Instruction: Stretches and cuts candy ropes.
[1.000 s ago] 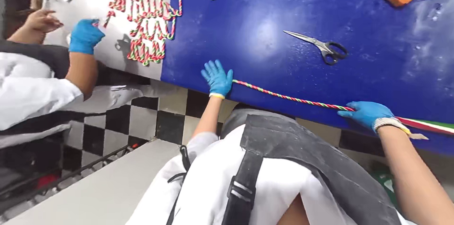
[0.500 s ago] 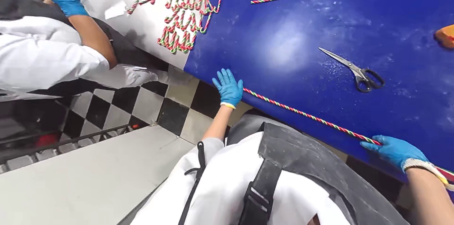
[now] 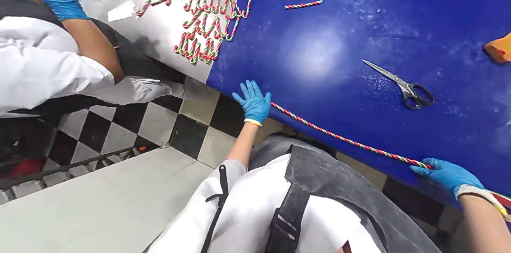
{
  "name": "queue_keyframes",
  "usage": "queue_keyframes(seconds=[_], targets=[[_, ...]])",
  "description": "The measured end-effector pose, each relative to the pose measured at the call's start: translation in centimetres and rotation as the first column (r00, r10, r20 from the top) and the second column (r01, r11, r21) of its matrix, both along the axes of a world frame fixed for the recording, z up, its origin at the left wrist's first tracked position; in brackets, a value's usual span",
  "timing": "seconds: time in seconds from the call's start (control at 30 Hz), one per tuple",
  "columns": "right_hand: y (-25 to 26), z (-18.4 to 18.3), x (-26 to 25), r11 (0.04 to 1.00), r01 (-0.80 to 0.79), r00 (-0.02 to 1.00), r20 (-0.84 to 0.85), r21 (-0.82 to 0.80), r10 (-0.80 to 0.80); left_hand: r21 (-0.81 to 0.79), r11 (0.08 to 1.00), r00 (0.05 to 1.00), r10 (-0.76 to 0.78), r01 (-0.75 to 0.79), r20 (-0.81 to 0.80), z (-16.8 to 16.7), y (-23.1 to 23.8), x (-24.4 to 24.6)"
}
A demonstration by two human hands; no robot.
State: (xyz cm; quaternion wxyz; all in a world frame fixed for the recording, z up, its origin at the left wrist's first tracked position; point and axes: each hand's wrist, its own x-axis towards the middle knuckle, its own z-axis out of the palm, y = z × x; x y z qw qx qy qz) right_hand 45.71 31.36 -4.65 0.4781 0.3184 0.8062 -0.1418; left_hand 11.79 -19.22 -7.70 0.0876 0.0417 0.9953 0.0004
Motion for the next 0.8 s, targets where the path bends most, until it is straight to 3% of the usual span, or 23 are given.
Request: queue_keyframes(seconds=[0.1, 0.2, 0.27, 0.33, 0.4, 0.5, 0.57, 0.7, 0.8], targets=[[0.3, 0.2, -1.0, 0.998, -0.070, 0.994, 0.083, -0.007, 0.070, 0.084, 0.996, 0.998, -0.029, 0.034, -0.057, -0.7, 2.5, -4.8], [-0.1, 1.5, -5.0, 0.969, -0.246, 0.954, 0.174, -0.015, 0.245, 0.128, 0.987, 0.995, -0.092, 0.098, -0.047, -1.5, 7.6, -11.4], [-0.5, 3.8, -9.0, 0.978, -0.205, 0.972, -0.110, 0.029, 0.207, 0.072, 0.992, 0.993, -0.105, 0.101, 0.055, -0.6, 9.6, -13.0], [-0.4, 4.3, -12.7, 0.988, -0.070, 0.869, -0.478, 0.136, 0.127, 0.013, 0.999, 0.993, -0.051, 0.050, 0.108, 0.9, 8.9, -11.3], [-0.1, 2.0, -15.4, 0.964, 0.063, 0.768, -0.630, 0.257, 0.117, -0.008, 1.000, 0.994, 0.013, -0.013, 0.108, 1.3, 6.2, -7.5], [-0.7, 0.0, -17.7, 0.934, 0.081, 0.805, -0.575, 0.349, 0.145, -0.038, 0.995, 0.994, 0.092, -0.090, 0.060, 0.7, 1.0, -2.6], [-1.9, 1.8, -18.6, 0.925, 0.006, 0.884, -0.434, 0.379, 0.172, -0.054, 0.992, 0.992, 0.115, -0.112, 0.048, 0.5, -0.8, -2.4], [-4.8, 3.2, -19.4, 0.892, -0.094, 0.986, -0.080, 0.443, 0.144, 0.005, 0.993, 0.993, 0.117, -0.117, -0.016, -1.1, 0.4, -7.2], [-1.5, 2.1, -19.4, 0.948, -0.076, 0.990, -0.093, 0.308, 0.110, 0.030, 0.996, 0.996, 0.078, -0.080, 0.049, -0.6, 2.3, -11.2]])
